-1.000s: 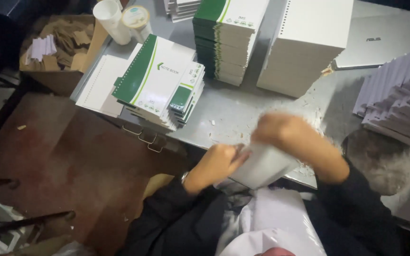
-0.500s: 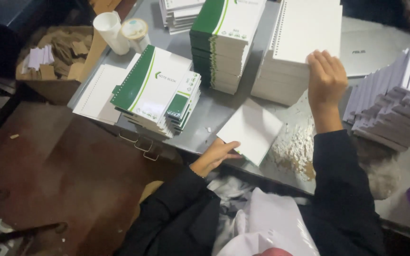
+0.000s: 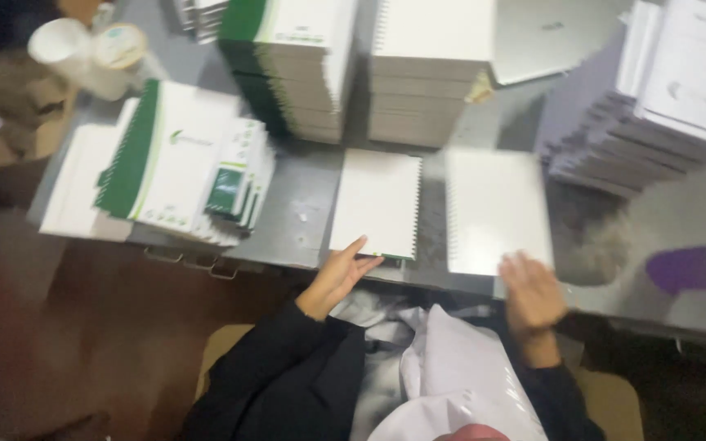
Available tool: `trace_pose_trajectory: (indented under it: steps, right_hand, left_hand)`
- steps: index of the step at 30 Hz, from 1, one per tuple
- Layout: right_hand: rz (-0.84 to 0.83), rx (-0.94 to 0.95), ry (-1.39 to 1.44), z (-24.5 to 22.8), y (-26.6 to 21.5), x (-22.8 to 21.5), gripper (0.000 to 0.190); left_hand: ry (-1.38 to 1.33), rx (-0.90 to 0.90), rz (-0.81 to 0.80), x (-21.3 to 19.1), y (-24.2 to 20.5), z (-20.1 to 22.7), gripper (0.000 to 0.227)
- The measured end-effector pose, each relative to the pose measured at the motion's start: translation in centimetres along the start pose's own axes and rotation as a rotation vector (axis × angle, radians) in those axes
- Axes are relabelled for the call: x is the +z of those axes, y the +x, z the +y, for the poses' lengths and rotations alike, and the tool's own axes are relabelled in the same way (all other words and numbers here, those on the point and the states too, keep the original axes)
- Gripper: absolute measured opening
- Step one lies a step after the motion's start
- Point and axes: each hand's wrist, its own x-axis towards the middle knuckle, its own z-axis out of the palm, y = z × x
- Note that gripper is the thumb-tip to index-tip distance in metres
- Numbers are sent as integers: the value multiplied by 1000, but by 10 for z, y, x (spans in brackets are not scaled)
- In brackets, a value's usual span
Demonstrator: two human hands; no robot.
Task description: The person assembles spiral-bound notebooks by hand. They pick up a green and white notebook cover, open it, insert a stack of white paper pages, and then close the cover. The completed notebook is placed on a growing stack to the left, and the process is repeated with multiple items.
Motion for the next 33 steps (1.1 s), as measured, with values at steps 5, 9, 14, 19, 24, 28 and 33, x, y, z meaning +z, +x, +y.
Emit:
trace_pose_trajectory:
  steps: [5, 9, 14, 19, 24, 28, 33]
  right_hand:
    - [-297, 213, 124, -12, -41, 1, 15]
    - [-321, 280, 227, 30, -29, -9, 13]
    - [7, 182, -228, 114, 75, -27, 42]
    - [-132, 184, -250, 181, 116, -7, 51]
    - [-184, 24, -450, 203, 125, 16, 29]
    - [-49, -16, -585, 213, 125, 21, 17]
    - [87, -21, -835, 222, 137, -5, 11]
  left_hand:
    - [61, -76, -63, -2, -2, -21, 63]
    - [92, -70, -28, 0, -20, -21, 62]
    - [131, -59, 19, -5, -32, -24, 54]
    - [247, 4, -89, -15, -47, -23, 24]
    - [403, 8, 5, -6, -74, -3, 40]
    - [717, -56, -127, -8, -78, 6, 60]
    - [759, -59, -341, 10, -74, 11, 54]
